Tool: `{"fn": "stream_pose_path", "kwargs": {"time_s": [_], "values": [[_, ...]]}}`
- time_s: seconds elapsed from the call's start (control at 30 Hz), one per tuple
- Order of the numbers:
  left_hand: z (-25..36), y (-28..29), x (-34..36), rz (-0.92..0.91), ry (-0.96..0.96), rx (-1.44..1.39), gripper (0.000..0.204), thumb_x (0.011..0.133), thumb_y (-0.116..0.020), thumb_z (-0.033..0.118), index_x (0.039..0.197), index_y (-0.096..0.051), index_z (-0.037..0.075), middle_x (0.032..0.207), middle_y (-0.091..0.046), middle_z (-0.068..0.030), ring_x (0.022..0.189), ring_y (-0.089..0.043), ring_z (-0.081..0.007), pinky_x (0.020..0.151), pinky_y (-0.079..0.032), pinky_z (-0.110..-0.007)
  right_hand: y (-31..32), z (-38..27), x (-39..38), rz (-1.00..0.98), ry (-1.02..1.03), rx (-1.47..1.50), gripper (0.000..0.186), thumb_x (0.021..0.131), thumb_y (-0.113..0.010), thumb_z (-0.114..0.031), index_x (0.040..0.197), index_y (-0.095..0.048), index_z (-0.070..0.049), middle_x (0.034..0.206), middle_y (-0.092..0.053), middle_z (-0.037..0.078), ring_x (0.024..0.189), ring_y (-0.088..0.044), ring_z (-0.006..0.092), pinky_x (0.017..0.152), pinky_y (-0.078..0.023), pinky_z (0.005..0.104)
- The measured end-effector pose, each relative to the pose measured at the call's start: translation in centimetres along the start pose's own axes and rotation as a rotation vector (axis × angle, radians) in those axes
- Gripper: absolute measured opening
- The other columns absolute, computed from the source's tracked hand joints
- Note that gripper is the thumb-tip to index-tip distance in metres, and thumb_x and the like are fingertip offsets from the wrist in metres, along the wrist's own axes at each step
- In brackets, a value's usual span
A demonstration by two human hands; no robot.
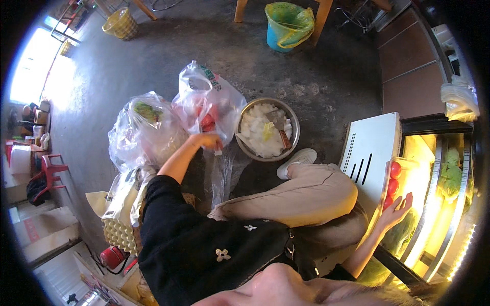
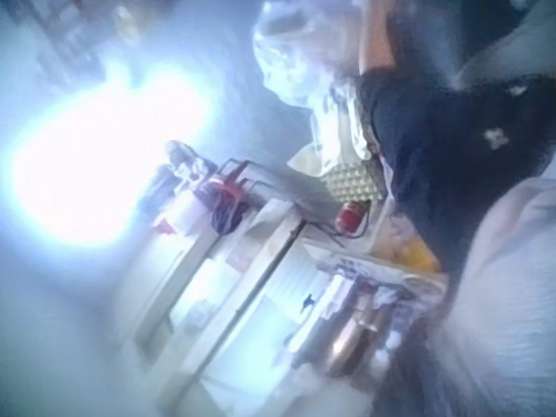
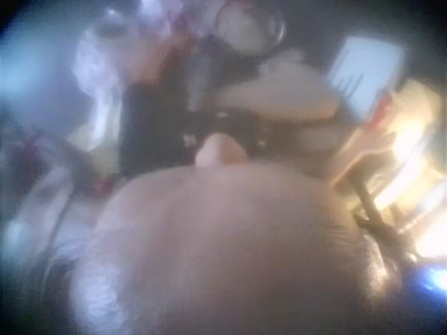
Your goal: The person sits on the floor and transfers tomatoes from a plastic bag into a white tray, then places the tray into a refrigerated display case. The person also briefly handles a smartphone.
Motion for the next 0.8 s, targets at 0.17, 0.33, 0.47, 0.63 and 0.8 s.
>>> {"fn": "stream_pose_path", "kwargs": {"time_s": [0.17,0.33,0.47,0.63,0.8], "values": [[-0.5,5.0,-3.6,0.793,-0.05,0.15,0.031,0.077,-0.056,-0.001,0.105,-0.07,0.001,0.101,-0.068,-0.0237,0.098,-0.066,-0.0395,0.08,-0.054,-0.045,-3.5,-6.4,-0.9,-0.141,-0.041,0.211,0.039,0.105,-0.05,-0.015,0.14,-0.046,0.002,0.138,-0.053,0.017,0.127,-0.053,0.028,0.107,-0.043,0.0407],[-1.8,13.6,-10.5,1.35,0.362,0.262,0.051,0.086,-0.056,0.006,0.135,-0.043,-0.005,0.128,-0.05,-0.0302,0.121,-0.05,-0.0481,0.102,-0.044,-0.051,-5.7,-8.9,-1.4,-0.21,0.133,0.211,0.038,0.104,-0.049,-0.011,0.141,-0.046,-0.001,0.139,-0.054,0.015,0.128,-0.053,0.0262,0.108,-0.041,0.0386],[-3.2,14.6,-11.2,1.096,0.67,0.105,0.096,0.079,-0.078,0.031,0.155,-0.022,0.013,0.153,-0.035,-0.0259,0.138,-0.04,-0.0436,0.111,-0.038,-0.049,-5.9,-10.0,-2.4,-0.241,0.094,0.138,0.04,0.104,-0.049,-0.012,0.143,-0.044,-0.003,0.14,-0.055,0.014,0.126,-0.054,0.0252,0.105,-0.043,0.0395],[-6.9,15.9,-10.7,1.228,0.286,0.225,0.044,0.09,-0.07,0.032,0.125,-0.062,0.008,0.123,-0.064,-0.0219,0.117,-0.059,-0.0388,0.099,-0.047,-0.045,-7.3,-10.6,-2.2,-0.327,0.053,0.239,0.04,0.104,-0.048,-0.01,0.144,-0.043,-0.005,0.142,-0.056,0.013,0.121,-0.057,0.0232,0.099,-0.045,0.0364],[0.7,16.8,-11.8,1.573,0.141,-0.017,0.025,0.099,-0.054,0.026,0.097,-0.059,0.002,0.094,-0.063,-0.025,0.093,-0.059,-0.0457,0.08,-0.044,-0.051,-7.2,-10.3,-2.4,-0.342,0.054,0.227,0.041,0.103,-0.048,-0.007,0.143,-0.043,-0.003,0.144,-0.053,0.012,0.117,-0.06,0.0227,0.091,-0.048,0.0333]]}}
Point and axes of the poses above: each hand's wrist, its own x-axis towards the middle knuckle, its own y-axis out of the back of the hand, z = x × y, the point moved 7 cm from there along x, towards the middle knuckle
